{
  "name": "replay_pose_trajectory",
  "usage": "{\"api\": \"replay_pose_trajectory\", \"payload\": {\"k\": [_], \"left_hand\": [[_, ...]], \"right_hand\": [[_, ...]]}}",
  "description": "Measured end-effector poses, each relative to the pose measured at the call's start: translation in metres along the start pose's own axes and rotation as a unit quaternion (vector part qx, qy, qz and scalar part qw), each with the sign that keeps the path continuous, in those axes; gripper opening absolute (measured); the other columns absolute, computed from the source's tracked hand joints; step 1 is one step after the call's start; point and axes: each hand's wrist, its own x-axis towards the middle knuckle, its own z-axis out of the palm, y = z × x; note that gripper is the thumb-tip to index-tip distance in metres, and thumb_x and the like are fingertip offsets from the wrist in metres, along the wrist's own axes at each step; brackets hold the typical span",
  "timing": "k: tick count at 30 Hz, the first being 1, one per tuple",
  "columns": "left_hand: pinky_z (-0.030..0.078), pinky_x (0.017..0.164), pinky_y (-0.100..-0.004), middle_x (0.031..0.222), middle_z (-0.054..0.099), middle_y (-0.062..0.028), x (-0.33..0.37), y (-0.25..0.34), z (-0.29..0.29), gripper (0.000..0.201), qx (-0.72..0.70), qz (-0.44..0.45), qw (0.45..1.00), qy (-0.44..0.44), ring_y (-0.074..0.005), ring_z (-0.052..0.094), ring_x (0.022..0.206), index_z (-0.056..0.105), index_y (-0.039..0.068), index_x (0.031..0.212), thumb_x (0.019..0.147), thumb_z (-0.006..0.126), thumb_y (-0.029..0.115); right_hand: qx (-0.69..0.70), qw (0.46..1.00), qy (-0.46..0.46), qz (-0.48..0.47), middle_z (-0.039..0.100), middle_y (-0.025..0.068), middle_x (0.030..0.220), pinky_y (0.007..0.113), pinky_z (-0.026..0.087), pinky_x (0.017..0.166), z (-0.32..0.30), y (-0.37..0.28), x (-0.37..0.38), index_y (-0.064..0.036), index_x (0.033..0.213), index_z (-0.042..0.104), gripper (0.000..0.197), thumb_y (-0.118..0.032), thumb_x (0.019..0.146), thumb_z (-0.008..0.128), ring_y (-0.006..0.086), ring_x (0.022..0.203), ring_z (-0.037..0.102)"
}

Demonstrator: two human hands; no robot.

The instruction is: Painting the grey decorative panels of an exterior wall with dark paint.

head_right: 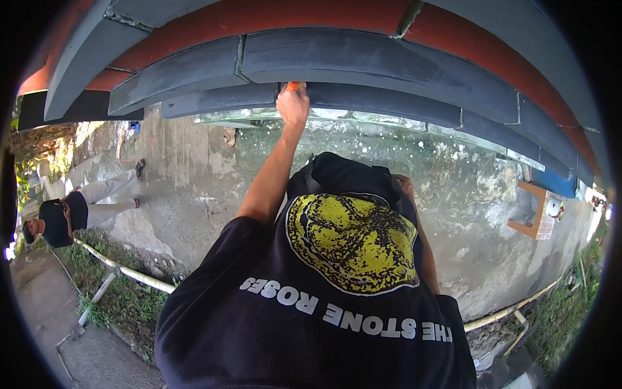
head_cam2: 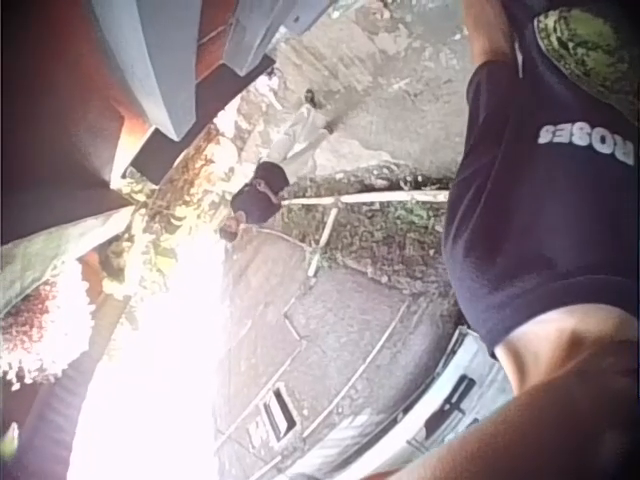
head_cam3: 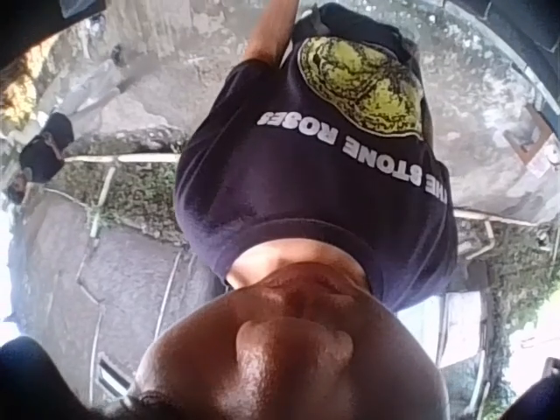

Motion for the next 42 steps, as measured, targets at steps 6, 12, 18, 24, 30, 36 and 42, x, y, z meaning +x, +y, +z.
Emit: {"api": "replay_pose_trajectory", "payload": {"k": [6, 12, 18, 24, 30, 36, 42], "left_hand": [[0.049, 0.064, -0.0493, 0.09, 0.066, -0.0141, -0.025, 0.045, 0.057, 0.014, -0.027, 0.051, 0.997, -0.051, -0.0402, 0.062, 0.076, 0.063, 0.011, 0.096, 0.082, 0.064, 0.016], [0.051, 0.063, -0.0475, 0.09, 0.066, -0.0123, -0.051, 0.091, 0.077, 0.014, -0.088, 0.174, 0.966, -0.171, -0.0394, 0.063, 0.074, 0.062, 0.01, 0.092, 0.083, 0.065, 0.02], [0.054, 0.066, -0.044, 0.1, 0.067, -0.009, 0.0, 0.006, 0.034, 0.025, 0.026, 0.178, 0.976, -0.12, -0.0352, 0.066, 0.076, 0.065, 0.018, 0.103, 0.078, 0.065, 0.015], [0.052, 0.058, -0.0459, 0.093, 0.066, -0.0087, 0.033, -0.041, -0.028, 0.022, 0.113, 0.159, 0.979, -0.062, -0.036, 0.064, 0.073, 0.062, 0.018, 0.105, 0.083, 0.062, 0.018], [0.053, 0.06, -0.0445, 0.096, 0.065, -0.006, -0.002, 0.002, 0.003, 0.026, 0.029, 0.275, 0.946, -0.168, -0.0343, 0.065, 0.071, 0.058, 0.017, 0.104, 0.079, 0.06, 0.01], [0.053, 0.063, -0.0439, 0.1, 0.066, -0.0082, 0.036, -0.033, 0.0, 0.03, 0.07, 0.273, 0.941, -0.186, -0.0344, 0.065, 0.074, 0.062, 0.018, 0.108, 0.078, 0.062, 0.012], [0.051, 0.061, -0.0468, 0.094, 0.065, -0.0091, 0.052, -0.069, -0.049, 0.022, 0.121, 0.225, 0.953, -0.164, -0.0358, 0.064, 0.074, 0.057, 0.016, 0.105, 0.084, 0.061, 0.018]], "right_hand": [[-0.335, 0.935, 0.102, 0.058, 0.068, 0.0136, 0.099, 0.029, 0.053, 0.078, -0.032, -0.001, -0.023, 0.0095, 0.113, 0.057, 0.045, -0.028, 0.089, 0.062, 0.018, 0.087, 0.065], [-0.166, 0.981, 0.104, -0.005, 0.067, 0.0137, 0.101, 0.029, 0.051, 0.081, -0.027, 0.001, -0.055, 0.0089, 0.11, 0.06, 0.037, -0.023, 0.092, 0.056, 0.018, 0.09, 0.065], [-0.227, 0.972, 0.061, 0.021, 0.068, 0.0122, 0.096, 0.029, 0.051, 0.078, -0.043, 0.007, -0.042, 0.0087, 0.109, 0.061, 0.042, -0.028, 0.089, 0.059, 0.017, 0.086, 0.064], [-0.345, 0.934, -0.035, 0.088, 0.053, 0.0184, 0.122, 0.041, 0.033, 0.105, -0.101, 0.029, -0.038, 0.0027, 0.124, 0.042, 0.075, -0.064, 0.09, 0.038, 0.0261, 0.116, 0.051], [-0.081, 0.996, -0.044, 0.008, 0.06, 0.0186, 0.108, 0.038, 0.043, 0.092, -0.029, 0.016, -0.033, 0.0044, 0.114, 0.052, 0.065, -0.055, 0.088, 0.048, 0.0263, 0.102, 0.058], [-0.253, 0.966, 0.038, 0.049, 0.069, 0.0155, 0.09, 0.032, 0.053, 0.076, -0.04, 0.013, -0.017, 0.0041, 0.107, 0.064, 0.043, -0.035, 0.087, 0.061, 0.0221, 0.083, 0.067], [-0.433, 0.894, 0.034, 0.114, 0.067, 0.012, 0.09, 0.029, 0.052, 0.071, 0.005, -0.018, 0.027, -0.0025, 0.118, 0.06, 0.04, -0.025, 0.085, 0.063, 0.0166, 0.08, 0.065]]}}
